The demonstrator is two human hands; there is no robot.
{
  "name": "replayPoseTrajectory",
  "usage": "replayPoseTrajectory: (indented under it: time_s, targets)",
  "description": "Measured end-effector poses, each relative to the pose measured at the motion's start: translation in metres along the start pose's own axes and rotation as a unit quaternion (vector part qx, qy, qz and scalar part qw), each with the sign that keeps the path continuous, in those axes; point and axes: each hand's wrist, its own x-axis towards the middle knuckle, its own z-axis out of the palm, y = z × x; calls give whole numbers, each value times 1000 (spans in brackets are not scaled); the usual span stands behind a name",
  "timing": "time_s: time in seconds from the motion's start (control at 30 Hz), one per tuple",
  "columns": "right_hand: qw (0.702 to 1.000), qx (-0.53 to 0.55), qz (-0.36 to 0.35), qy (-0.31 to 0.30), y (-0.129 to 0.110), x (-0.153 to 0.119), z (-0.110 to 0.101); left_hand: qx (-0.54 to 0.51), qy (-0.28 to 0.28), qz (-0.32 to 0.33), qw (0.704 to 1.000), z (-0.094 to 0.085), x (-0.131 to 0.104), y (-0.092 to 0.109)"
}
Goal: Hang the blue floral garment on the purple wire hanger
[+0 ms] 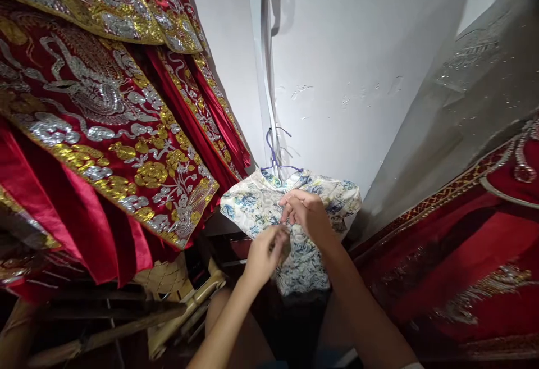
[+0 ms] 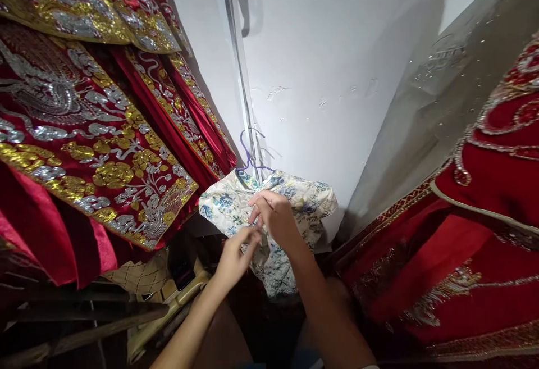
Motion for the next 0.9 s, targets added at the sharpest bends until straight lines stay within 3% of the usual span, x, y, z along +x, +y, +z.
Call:
replayPoseTrajectory:
  time_s: [0.07, 0.1, 0.2, 0.27, 0.47, 0.6, 0.7, 0.8, 0.9]
  targets:
    - [1000, -13, 3, 4, -3, 2, -2, -28, 123, 41, 991, -19, 31, 21]
    - [1000, -15, 4, 8, -4, 3, -3, -30, 153, 66, 986, -25, 47, 31]
    - [999, -23, -2, 26, -4, 7, -6, 6, 158, 122, 980, -34, 81, 53]
    - [998, -47, -3, 39, 0, 8, -8, 33, 171, 142, 974, -32, 91, 57]
    - [990, -129, -15, 62, 20, 2, -4, 60, 226, 151, 961, -18, 84, 41]
    - [984, -168, -13, 64, 23, -1, 6, 50, 289, 149, 944, -22, 80, 38]
    - [980, -196, 19, 34, 33, -6, 9, 22, 384, 104, 917, -39, 83, 35]
    - [985, -160, 58, -1, 51, -17, 6, -19, 480, 41, 876, -68, 85, 17]
    - [995, -82, 62, -4, 66, -30, 1, -188, 526, -53, 828, -97, 81, -15]
